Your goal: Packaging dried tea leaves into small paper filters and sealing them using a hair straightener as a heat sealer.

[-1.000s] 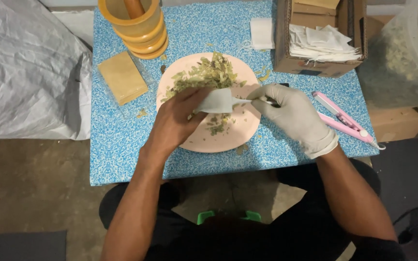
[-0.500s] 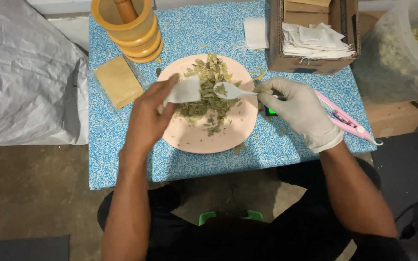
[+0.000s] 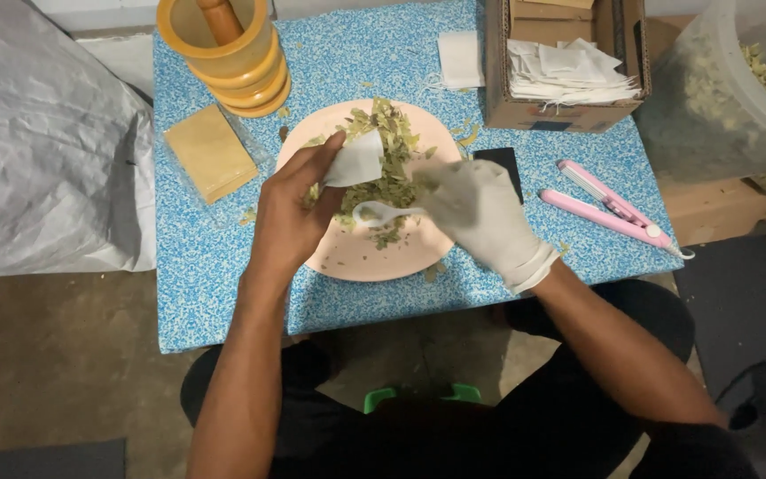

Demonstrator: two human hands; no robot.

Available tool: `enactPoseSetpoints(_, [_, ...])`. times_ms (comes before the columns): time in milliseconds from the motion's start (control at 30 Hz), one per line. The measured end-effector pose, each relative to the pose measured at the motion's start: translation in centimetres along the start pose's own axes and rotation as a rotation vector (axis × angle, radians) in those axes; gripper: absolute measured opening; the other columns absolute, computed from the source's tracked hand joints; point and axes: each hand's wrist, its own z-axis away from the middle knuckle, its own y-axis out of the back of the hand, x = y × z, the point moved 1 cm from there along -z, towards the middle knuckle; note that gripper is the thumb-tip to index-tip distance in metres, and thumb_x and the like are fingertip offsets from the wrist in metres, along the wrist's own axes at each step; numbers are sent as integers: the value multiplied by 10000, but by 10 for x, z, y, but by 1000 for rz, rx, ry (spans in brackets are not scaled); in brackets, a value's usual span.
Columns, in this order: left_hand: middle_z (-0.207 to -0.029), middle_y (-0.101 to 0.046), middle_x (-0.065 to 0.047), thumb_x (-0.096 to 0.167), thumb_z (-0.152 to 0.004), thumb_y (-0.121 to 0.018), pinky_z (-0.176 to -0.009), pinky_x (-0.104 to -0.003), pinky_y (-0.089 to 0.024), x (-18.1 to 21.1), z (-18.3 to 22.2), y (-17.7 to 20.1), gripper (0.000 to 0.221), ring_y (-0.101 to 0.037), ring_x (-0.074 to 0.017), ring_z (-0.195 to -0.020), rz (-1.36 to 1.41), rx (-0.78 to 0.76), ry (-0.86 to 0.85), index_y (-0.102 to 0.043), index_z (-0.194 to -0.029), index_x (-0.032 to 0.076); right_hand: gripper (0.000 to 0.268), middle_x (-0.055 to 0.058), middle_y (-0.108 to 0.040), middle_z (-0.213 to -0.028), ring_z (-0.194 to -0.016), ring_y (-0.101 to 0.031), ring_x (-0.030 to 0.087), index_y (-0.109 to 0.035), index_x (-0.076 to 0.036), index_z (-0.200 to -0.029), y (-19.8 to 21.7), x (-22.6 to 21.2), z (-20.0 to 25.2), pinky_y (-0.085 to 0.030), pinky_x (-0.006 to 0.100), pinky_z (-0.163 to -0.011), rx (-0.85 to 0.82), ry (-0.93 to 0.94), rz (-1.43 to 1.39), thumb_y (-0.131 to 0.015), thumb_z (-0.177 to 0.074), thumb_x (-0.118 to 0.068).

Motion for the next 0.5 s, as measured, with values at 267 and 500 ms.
enactPoseSetpoints(267, [-1356, -769, -251, 70, -1001, -782, -1010, -648, -605, -11, 10, -48, 524, -734, -544, -1213, -95, -143, 18, -722, -1515, 154, 844, 198, -794, -1175, -997, -811, 283, -321, -58, -1763, 24, -3, -16, -659, 421, -870, -295, -413, -604, -610, -1021, -339])
enactPoseSetpoints(500, [-1508, -638, -397, 261, -943, -873, -1164, -705, -471, 45, -3, -33, 742, -579, -646, -1390, -106, -255, 58, -624, -1596, 13, 431, 268, -729, -1423, -1363, -690, 497, -729, -95, -1476, 77, -9, -23, -489, 591, -1194, -215, -478, -545, -674, -1048, -107])
